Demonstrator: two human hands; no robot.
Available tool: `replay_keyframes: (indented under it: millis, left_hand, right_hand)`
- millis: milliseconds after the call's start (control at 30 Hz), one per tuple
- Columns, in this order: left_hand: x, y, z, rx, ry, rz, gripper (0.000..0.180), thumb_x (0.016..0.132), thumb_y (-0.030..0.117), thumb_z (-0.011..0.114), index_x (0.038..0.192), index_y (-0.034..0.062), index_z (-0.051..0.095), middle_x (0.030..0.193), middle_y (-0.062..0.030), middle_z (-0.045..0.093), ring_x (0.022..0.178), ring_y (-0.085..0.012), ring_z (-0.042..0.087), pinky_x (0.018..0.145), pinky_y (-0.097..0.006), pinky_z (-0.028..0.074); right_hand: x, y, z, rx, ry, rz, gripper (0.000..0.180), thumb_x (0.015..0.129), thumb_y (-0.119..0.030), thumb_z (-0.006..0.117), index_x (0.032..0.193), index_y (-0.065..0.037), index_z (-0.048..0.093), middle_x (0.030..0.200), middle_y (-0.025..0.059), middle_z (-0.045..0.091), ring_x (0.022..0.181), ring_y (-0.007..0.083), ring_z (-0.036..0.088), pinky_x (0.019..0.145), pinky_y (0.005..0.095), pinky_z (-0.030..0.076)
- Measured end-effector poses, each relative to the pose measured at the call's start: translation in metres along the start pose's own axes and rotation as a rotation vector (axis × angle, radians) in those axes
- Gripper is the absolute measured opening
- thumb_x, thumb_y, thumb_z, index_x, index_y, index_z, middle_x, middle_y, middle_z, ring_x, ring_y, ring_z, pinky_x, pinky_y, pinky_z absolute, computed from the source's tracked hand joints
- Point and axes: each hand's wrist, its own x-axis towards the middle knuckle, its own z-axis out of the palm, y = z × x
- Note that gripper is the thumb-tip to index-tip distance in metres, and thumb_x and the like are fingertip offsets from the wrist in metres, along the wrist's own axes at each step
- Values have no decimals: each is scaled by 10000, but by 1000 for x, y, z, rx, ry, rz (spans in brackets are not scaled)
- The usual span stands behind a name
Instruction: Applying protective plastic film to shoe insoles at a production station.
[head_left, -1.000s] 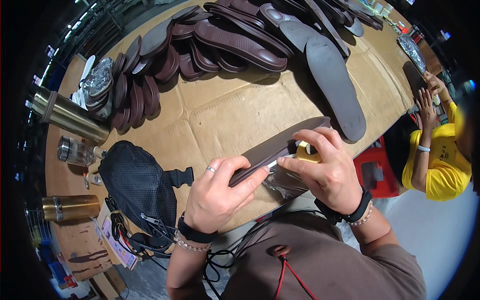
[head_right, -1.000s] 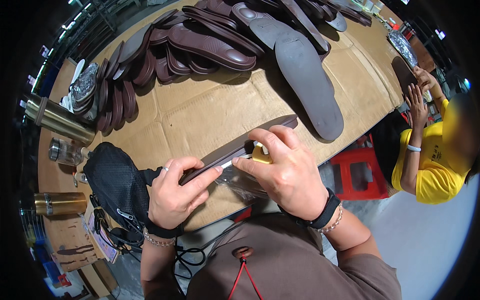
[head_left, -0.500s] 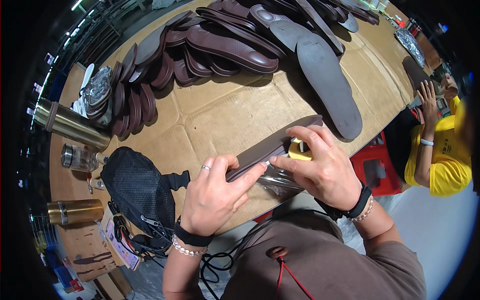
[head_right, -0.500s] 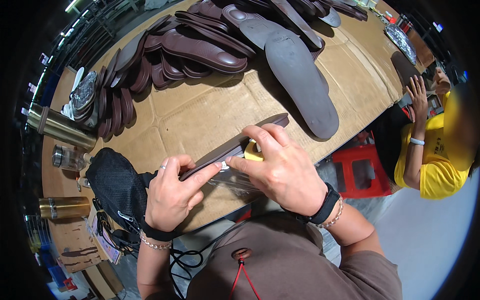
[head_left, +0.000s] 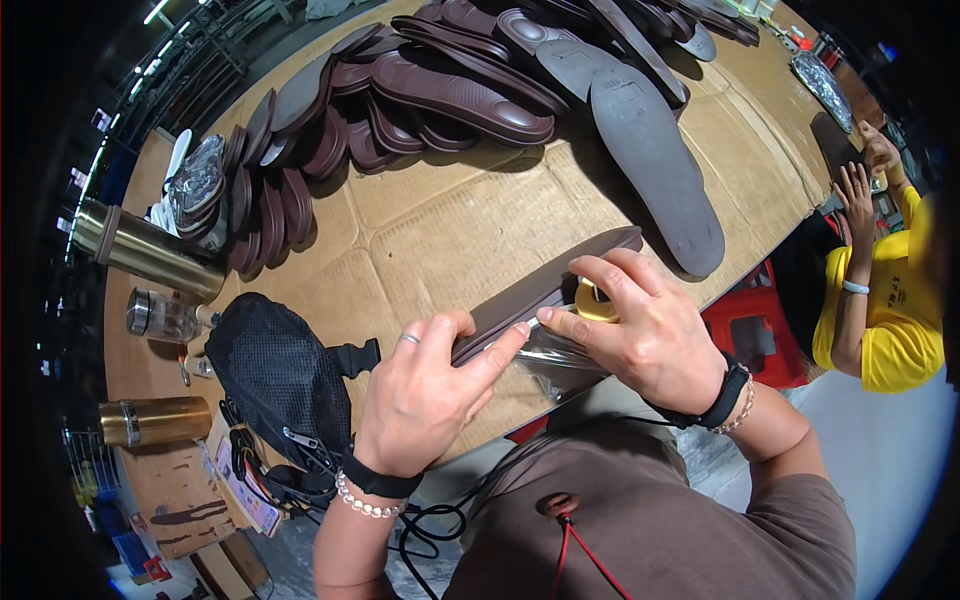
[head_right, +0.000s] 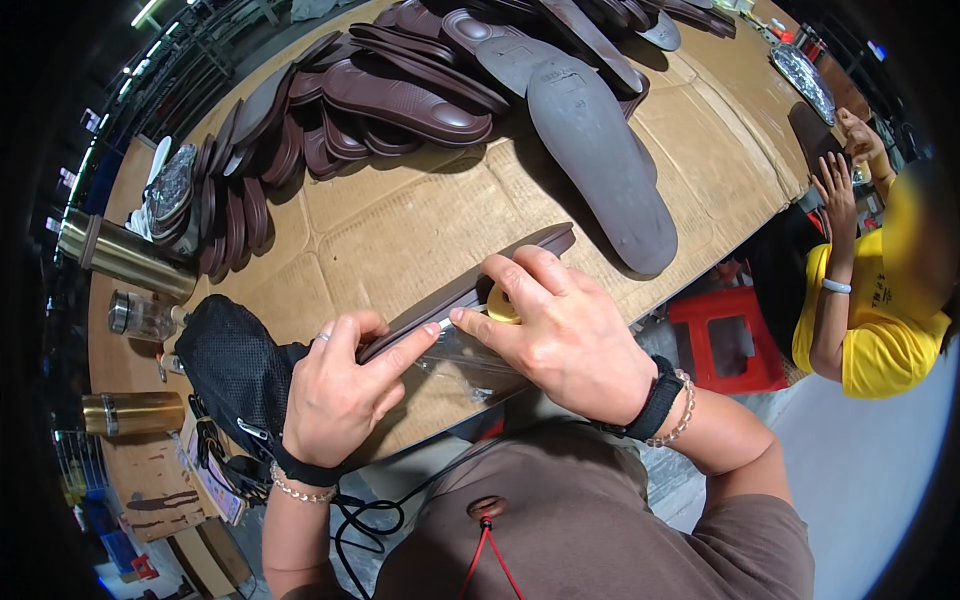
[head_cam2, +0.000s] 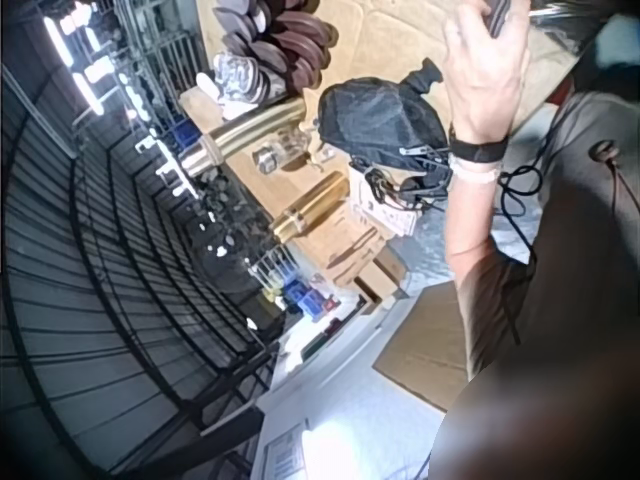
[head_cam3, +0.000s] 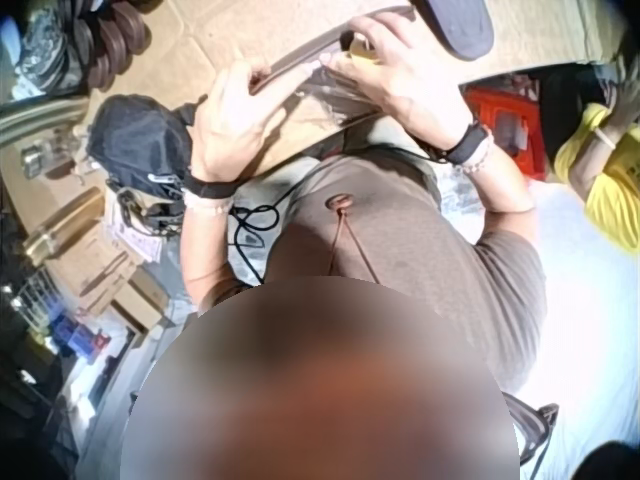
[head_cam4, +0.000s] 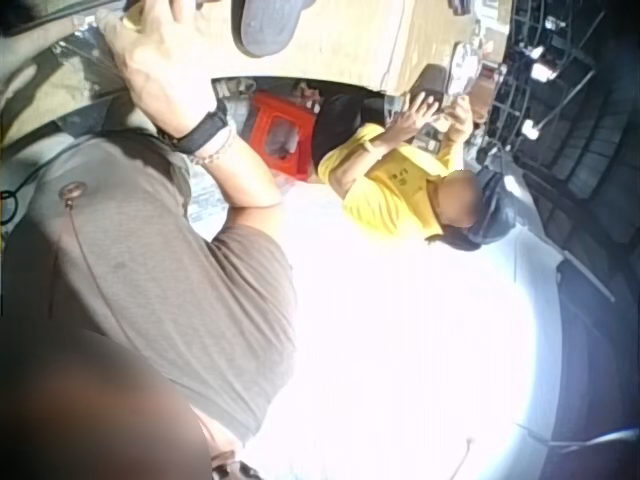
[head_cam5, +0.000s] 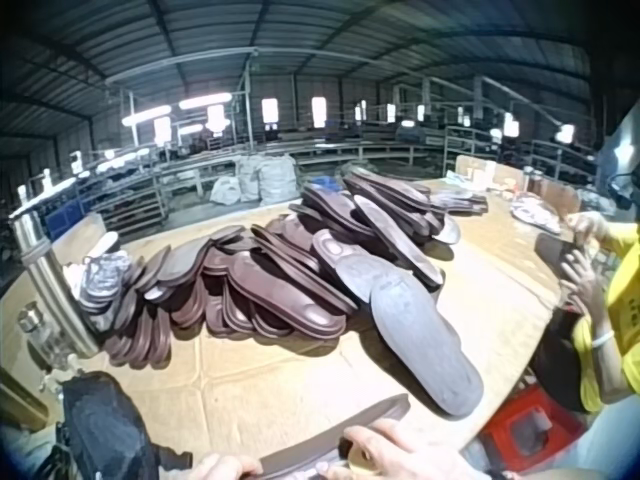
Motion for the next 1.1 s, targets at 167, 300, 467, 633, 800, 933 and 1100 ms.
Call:
replay_keyframes:
  millis: [167, 300, 467, 633, 800, 933, 1100]
  left_hand:
    - [5, 5, -12, 61, -99, 41, 676, 720, 44, 791, 1362, 237, 707, 1035, -93, 570, 834, -269, 641, 721, -376, 571]
    - [11, 5, -17, 104, -152, 84, 562, 836, 100, 709, 1387, 204, 671, 982, -95, 517, 789, -266, 630, 628, -361, 588]
    - [15, 8, -22, 88, -251, 16, 714, 778, 52, 760, 1447, 264, 628, 1041, -118, 548, 832, -300, 659, 705, -403, 580]
    - [15, 8, -25, 99, -271, 12, 715, 795, 55, 748, 1463, 266, 608, 1052, -122, 548, 841, -307, 664, 708, -407, 584]
    - [16, 7, -23, 104, -282, 22, 711, 795, 50, 739, 1461, 266, 617, 1037, -118, 542, 819, -300, 654, 704, -402, 581]
    - [13, 7, -20, 123, -247, 44, 702, 792, 44, 731, 1450, 267, 634, 1016, -108, 537, 789, -287, 642, 686, -389, 578]
    - [11, 5, -18, 103, -220, 74, 671, 809, 43, 698, 1452, 222, 631, 997, -103, 529, 784, -269, 635, 654, -360, 578]
  right_hand:
    - [-1, 2, -1, 27, -3, 4, 531, 707, -79, 791, 1219, -217, 771, 1297, 140, 617, 1118, 333, 615, 905, 435, 562]
    - [0, 6, -3, 78, -32, 9, 531, 724, -76, 779, 1239, -200, 753, 1332, 160, 584, 1143, 343, 601, 924, 424, 549]
    - [2, 2, -3, 106, -5, 110, 588, 779, -64, 757, 1353, -140, 653, 1368, 192, 542, 1168, 379, 590, 961, 436, 530]
    - [-2, 9, -2, 309, 176, 242, 534, 791, -90, 762, 1300, -26, 617, 1290, 201, 581, 1131, 396, 610, 959, 443, 526]
    - [-1, 6, -6, 426, 139, 366, 432, 774, -137, 778, 1189, -58, 690, 1109, 173, 612, 1044, 356, 635, 875, 423, 544]
    - [0, 6, -2, 431, 124, 348, 347, 760, -135, 787, 1095, -63, 732, 1039, 160, 591, 989, 341, 625, 834, 411, 540]
    - [2, 6, -2, 375, 157, 367, 267, 720, -143, 860, 956, -55, 774, 987, 140, 566, 934, 307, 594, 800, 389, 522]
